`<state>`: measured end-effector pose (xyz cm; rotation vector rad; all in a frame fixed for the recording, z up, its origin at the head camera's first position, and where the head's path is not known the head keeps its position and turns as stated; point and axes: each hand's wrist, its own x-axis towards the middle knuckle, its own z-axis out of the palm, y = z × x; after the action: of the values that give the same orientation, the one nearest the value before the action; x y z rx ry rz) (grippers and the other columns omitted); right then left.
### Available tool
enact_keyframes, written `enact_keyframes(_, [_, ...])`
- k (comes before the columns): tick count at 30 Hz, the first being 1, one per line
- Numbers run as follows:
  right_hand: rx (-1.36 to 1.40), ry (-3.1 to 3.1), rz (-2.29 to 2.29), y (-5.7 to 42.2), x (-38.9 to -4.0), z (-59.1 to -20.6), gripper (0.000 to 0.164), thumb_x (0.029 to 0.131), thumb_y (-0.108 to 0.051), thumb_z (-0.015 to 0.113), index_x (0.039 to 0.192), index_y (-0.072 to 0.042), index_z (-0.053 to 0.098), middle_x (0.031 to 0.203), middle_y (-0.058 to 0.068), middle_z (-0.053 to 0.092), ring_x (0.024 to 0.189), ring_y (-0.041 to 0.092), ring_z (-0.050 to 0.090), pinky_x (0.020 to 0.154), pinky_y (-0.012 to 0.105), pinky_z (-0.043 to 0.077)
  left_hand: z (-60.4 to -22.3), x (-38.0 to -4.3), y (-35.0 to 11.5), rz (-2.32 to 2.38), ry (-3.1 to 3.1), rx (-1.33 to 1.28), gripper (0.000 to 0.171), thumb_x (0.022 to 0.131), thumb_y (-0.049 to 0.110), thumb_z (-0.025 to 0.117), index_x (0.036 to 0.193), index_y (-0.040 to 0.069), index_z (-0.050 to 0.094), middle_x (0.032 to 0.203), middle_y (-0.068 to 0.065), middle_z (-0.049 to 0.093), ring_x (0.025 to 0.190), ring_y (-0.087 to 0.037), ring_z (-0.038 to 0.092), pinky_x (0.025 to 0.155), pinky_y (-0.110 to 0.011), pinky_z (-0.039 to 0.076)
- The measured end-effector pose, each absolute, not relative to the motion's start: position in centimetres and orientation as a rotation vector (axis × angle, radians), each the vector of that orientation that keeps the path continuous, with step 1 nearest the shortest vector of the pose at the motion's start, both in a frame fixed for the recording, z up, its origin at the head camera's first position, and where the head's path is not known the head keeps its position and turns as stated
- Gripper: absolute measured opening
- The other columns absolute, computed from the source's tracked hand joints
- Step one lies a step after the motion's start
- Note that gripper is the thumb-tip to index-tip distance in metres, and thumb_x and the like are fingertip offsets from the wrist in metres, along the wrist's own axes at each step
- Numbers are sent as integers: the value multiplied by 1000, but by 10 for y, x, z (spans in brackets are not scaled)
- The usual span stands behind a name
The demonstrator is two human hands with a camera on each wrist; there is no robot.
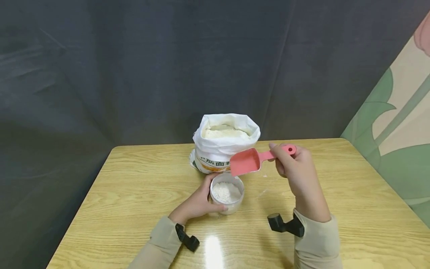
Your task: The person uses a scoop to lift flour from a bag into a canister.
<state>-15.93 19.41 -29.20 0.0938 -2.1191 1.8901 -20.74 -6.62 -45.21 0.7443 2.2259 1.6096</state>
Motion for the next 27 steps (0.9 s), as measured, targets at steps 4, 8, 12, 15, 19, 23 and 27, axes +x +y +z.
enact_keyframes(4, [103,-1997,1971,192,-159,-287,40,100,-17,64,62,-8,56,48,1,38,44,15,28,45,36,16,-454,-208,-65,1619,2208,739,102,76,21,90,154,21,23,155,-3,36,143,-24,35,118,-48,24])
enact_keyframes(8, [147,-1897,1969,191,-161,-276,41,100,-17,64,63,-5,53,48,2,39,42,15,28,44,36,17,-453,-206,-66,1632,2205,720,103,76,19,90,154,21,23,155,-5,36,143,-26,34,118,-49,24])
enact_keyframes(12, [159,-1821,1959,190,-165,-262,38,99,-18,67,66,-2,57,50,3,42,42,16,31,43,34,18,-450,-206,-67,1634,2204,717,103,76,18,90,155,21,23,156,-6,35,144,-25,33,118,-49,23])
enact_keyframes(15, [127,-1800,1962,188,-173,-254,37,97,-21,70,69,0,58,52,4,45,44,15,33,42,30,22,-450,-206,-67,1632,2202,716,103,76,18,90,155,21,23,156,-5,35,144,-25,32,118,-49,22])
enact_keyframes(19, [96,-1877,1864,184,-188,-250,37,97,-27,71,72,-2,59,55,2,47,47,15,36,43,26,28,-452,-207,-68,1626,2203,713,104,76,20,90,155,22,22,156,-4,34,145,-25,32,118,-50,22])
enact_keyframes(23, [107,-2037,1670,178,-205,-247,38,98,-33,67,73,-7,58,56,1,45,50,16,37,43,27,28,-454,-208,-68,1619,2209,722,105,76,22,90,155,23,22,156,-4,34,145,-26,31,119,-51,22])
enact_keyframes(27, [106,-2200,1473,171,-221,-242,43,99,-39,64,71,-8,55,57,2,45,50,18,39,42,28,29,-453,-208,-67,1611,2216,729,104,76,23,91,154,25,23,155,-2,35,145,-25,32,118,-51,23])
